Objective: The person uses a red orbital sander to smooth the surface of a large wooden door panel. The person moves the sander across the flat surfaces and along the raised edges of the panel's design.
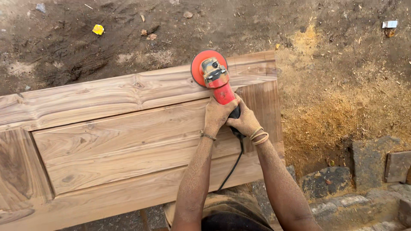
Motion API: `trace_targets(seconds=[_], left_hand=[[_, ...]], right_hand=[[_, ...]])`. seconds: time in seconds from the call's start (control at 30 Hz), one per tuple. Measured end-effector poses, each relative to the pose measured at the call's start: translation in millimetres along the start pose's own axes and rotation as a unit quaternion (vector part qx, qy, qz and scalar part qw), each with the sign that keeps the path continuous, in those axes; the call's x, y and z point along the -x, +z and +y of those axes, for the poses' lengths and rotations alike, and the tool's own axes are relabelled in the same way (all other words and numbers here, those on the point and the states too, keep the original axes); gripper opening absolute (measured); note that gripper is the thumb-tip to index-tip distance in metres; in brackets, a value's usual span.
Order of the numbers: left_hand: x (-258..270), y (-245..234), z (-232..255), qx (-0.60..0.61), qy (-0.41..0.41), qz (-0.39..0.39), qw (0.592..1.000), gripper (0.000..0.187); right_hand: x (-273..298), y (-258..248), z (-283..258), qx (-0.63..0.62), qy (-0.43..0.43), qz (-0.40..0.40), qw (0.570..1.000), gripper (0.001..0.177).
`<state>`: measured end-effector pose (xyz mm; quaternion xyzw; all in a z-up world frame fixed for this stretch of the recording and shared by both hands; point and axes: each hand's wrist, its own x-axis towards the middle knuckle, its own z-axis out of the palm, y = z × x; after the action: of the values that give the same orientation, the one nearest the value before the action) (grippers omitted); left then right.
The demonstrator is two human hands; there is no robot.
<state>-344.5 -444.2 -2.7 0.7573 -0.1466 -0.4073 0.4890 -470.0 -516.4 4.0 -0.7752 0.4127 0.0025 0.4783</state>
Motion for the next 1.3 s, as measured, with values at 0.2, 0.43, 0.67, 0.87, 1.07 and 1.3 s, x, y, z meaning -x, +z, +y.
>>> trace_targets(seconds=[0.2, 0.43, 0.67, 0.87, 1.07, 1.3], left_hand=[[-18.9, 85.3, 12.4, -0.066, 0.040, -0.045, 0.996, 0.083], [-32.6, 161.9, 23.3, -0.108, -0.008, -0.131, 0.986, 0.095], [-23.7, 195.5, 36.5, -0.142, 0.006, -0.160, 0.977, 0.103], [-1.6, 124.6, 14.3, -0.121, -0.020, -0.080, 0.989, 0.088], [-7.3, 116.3, 12.1, -0.139, -0.017, -0.057, 0.989, 0.087], [-42.5, 138.5, 37.5, -0.137, -0.024, -0.112, 0.984, 0.096]], right_hand=[[5.9, -65.1, 36.9, -0.059, 0.038, 0.037, 0.997, 0.099], [14.9, -108.9, 87.1, -0.201, 0.025, 0.087, 0.975, 0.092], [34.2, -124.2, 90.1, -0.296, 0.116, 0.125, 0.940, 0.070], [35.8, -75.5, 80.0, -0.148, -0.045, 0.080, 0.985, 0.091], [27.4, -78.0, 59.2, -0.085, 0.143, 0.032, 0.986, 0.094], [3.5, -98.3, 47.4, -0.238, 0.129, 0.074, 0.960, 0.093]])
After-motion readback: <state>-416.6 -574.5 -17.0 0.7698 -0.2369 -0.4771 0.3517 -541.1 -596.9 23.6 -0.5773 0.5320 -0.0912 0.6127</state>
